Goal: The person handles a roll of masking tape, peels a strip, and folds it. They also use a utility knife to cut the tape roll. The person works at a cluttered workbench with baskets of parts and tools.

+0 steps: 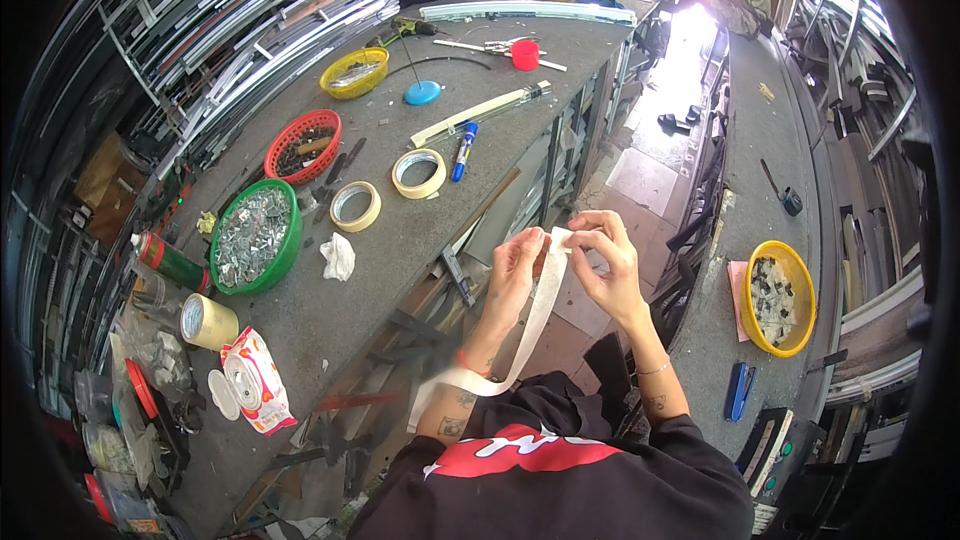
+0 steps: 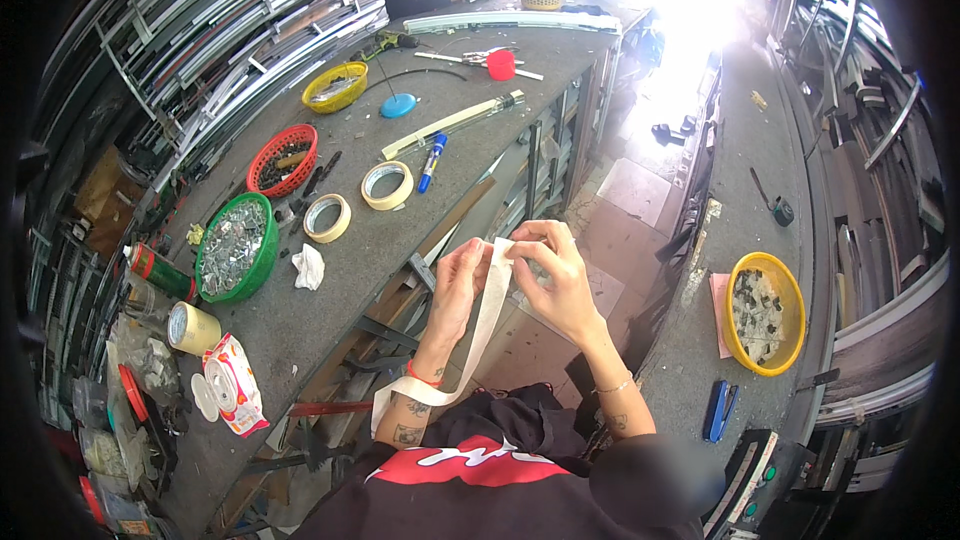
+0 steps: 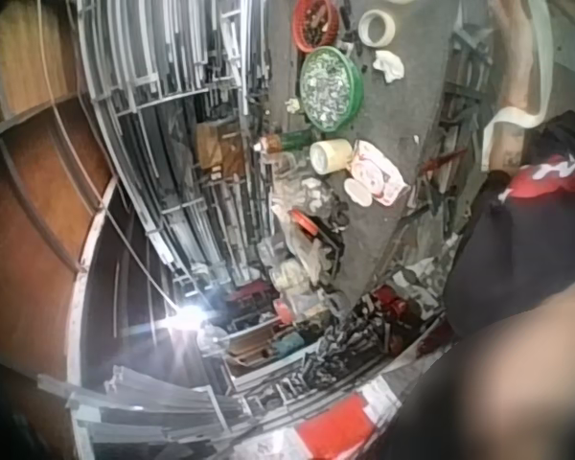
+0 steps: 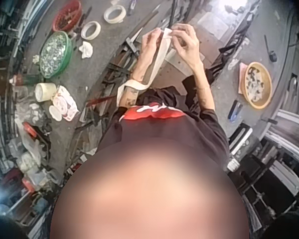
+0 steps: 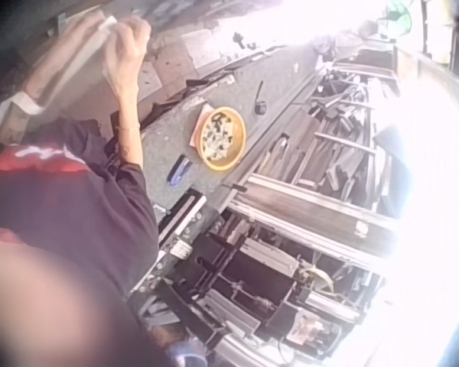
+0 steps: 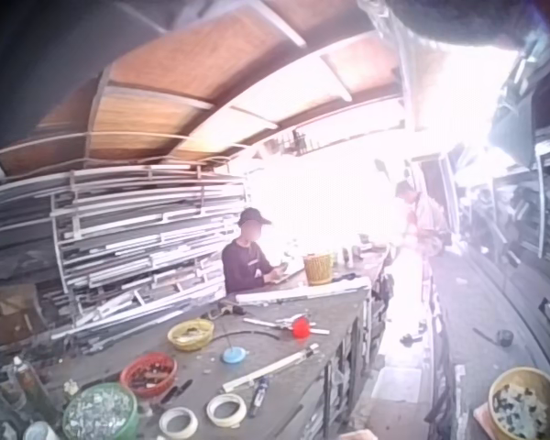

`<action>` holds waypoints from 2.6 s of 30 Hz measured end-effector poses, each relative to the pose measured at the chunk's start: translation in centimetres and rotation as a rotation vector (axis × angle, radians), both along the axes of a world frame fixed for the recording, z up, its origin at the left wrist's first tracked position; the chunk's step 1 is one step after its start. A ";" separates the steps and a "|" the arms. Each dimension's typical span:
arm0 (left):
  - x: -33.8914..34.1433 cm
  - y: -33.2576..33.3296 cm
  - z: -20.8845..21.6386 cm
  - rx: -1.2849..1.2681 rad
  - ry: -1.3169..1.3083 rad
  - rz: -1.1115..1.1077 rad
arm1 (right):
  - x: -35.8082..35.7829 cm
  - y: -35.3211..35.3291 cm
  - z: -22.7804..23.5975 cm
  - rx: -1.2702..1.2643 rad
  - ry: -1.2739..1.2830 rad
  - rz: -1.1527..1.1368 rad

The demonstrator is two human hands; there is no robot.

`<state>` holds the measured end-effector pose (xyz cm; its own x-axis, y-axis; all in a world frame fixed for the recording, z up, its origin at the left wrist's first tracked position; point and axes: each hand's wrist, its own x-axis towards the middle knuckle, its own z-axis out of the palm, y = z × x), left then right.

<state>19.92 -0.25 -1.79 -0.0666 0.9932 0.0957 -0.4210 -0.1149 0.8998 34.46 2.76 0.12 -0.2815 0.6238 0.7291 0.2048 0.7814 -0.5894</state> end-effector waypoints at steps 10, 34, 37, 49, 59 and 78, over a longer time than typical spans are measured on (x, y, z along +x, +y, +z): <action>-0.2 0.3 -0.8 0.138 0.237 0.055 | 0.0 -0.5 -0.5 0.039 0.002 -0.049; -1.3 -0.1 -1.0 0.070 0.179 0.005 | -0.6 -0.9 -0.3 0.038 -0.077 -0.004; -1.8 -0.2 -0.8 0.004 0.079 -0.101 | -0.4 -1.0 -0.1 0.069 -0.116 0.001; -2.2 -0.3 -0.6 -0.050 -0.118 -0.257 | 0.0 -0.8 0.4 0.128 -0.095 0.087; -3.3 -0.6 0.8 -0.064 0.012 -0.361 | -0.8 -1.6 0.8 -0.384 0.337 0.244; -3.0 -0.5 2.5 0.307 0.588 0.134 | -1.4 -1.0 1.2 -0.589 0.341 0.260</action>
<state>16.90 -0.77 0.68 -0.0375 0.9022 0.4297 0.1644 -0.4186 0.8932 33.05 1.71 1.28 -0.2908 0.8836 0.3670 -0.2148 0.3135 -0.9250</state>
